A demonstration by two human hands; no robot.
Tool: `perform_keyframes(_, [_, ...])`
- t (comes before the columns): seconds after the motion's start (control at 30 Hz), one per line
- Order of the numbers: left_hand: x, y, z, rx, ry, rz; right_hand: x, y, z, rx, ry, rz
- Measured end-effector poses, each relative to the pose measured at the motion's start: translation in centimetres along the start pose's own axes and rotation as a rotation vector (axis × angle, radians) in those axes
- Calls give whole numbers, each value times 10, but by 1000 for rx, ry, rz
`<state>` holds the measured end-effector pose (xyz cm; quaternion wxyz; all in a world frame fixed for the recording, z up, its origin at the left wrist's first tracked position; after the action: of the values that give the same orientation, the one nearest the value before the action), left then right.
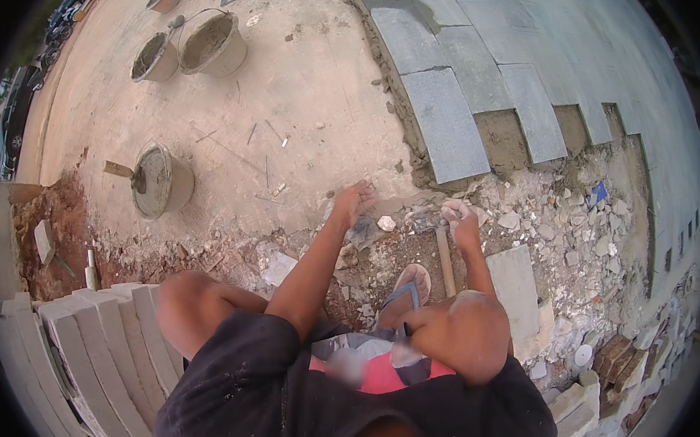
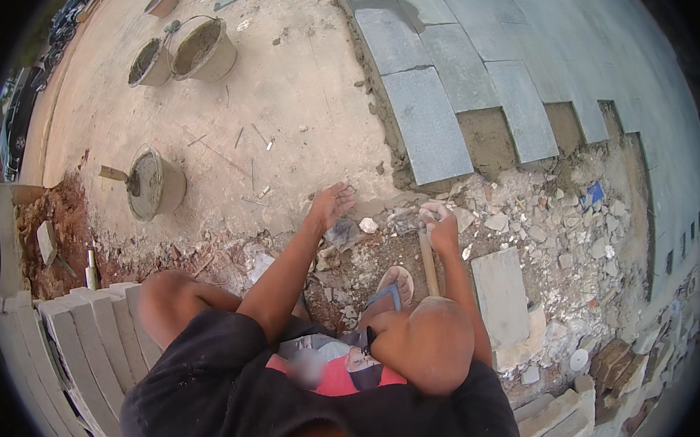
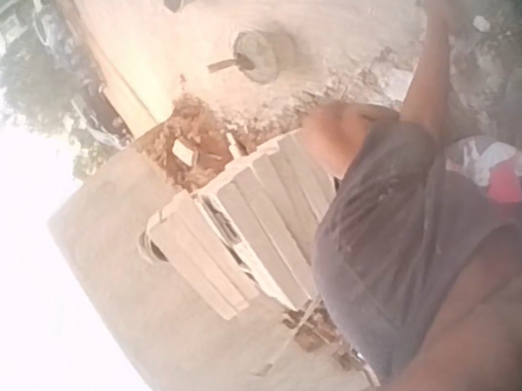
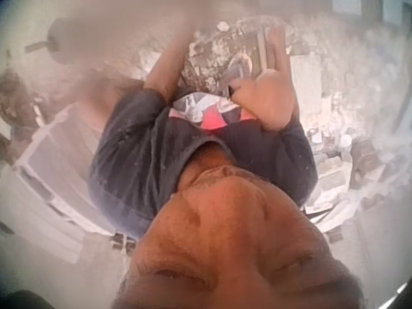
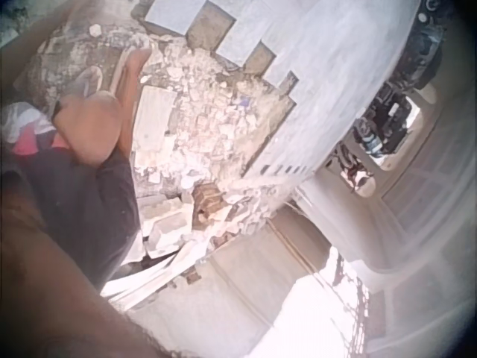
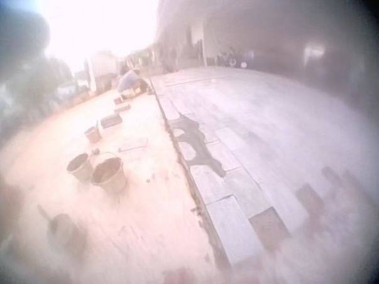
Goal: The person uses a hammer and a chisel to shape a stone tile by striking the edge of the tile. After shaping, the person places the tile into position on the ground to continue the paving pattern.
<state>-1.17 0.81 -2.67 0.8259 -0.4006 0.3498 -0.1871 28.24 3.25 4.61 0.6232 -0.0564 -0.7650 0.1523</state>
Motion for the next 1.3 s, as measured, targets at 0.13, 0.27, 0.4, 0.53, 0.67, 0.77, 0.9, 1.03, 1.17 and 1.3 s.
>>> perform_keyframes(0.13, [-1, 2, 3, 41, 16, 0, -29, -20, -44, -142, 50, 62])
perform_keyframes(0.27, [-4, -1, 0, 34, -10, -16, -31, -36, -55, -196, 18, 90])
perform_keyframes(0.4, [-5, -2, 3, 36, -7, -15, -27, -33, -41, -170, 58, 117])
perform_keyframes(0.53, [-6, 0, -1, 16, 57, -13, -18, -13, 3, 9, 86, 93])
perform_keyframes(0.67, [-7, 5, -4, 16, 71, -15, -1, 9, 59, 185, 120, 131])
perform_keyframes(0.77, [-9, 6, -5, 6, 110, -36, 11, 25, 100, 260, 186, 196])
perform_keyframes(0.9, [-16, 5, -3, 14, 108, -59, 12, 47, 137, 297, 249, 218])
perform_keyframes(1.03, [-19, 1, 2, 21, 157, -96, 8, 52, 155, 249, 278, 243])
perform_keyframes(1.17, [-18, 4, -3, 54, 178, -125, 3, 52, 162, 196, 291, 241])
perform_keyframes(1.3, [-13, 7, -3, 85, 141, -110, 6, 49, 163, 165, 296, 178])
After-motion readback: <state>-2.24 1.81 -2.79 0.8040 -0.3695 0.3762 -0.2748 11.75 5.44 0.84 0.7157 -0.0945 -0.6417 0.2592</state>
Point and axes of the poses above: each hand's wrist, its own y-axis towards the middle knuckle, its own z-axis out of the palm, x = y × z, the point moved 4 cm from there along y, towards the middle knuckle, and after that the axes turned 9 degrees about -z, right-handed, at the moved point
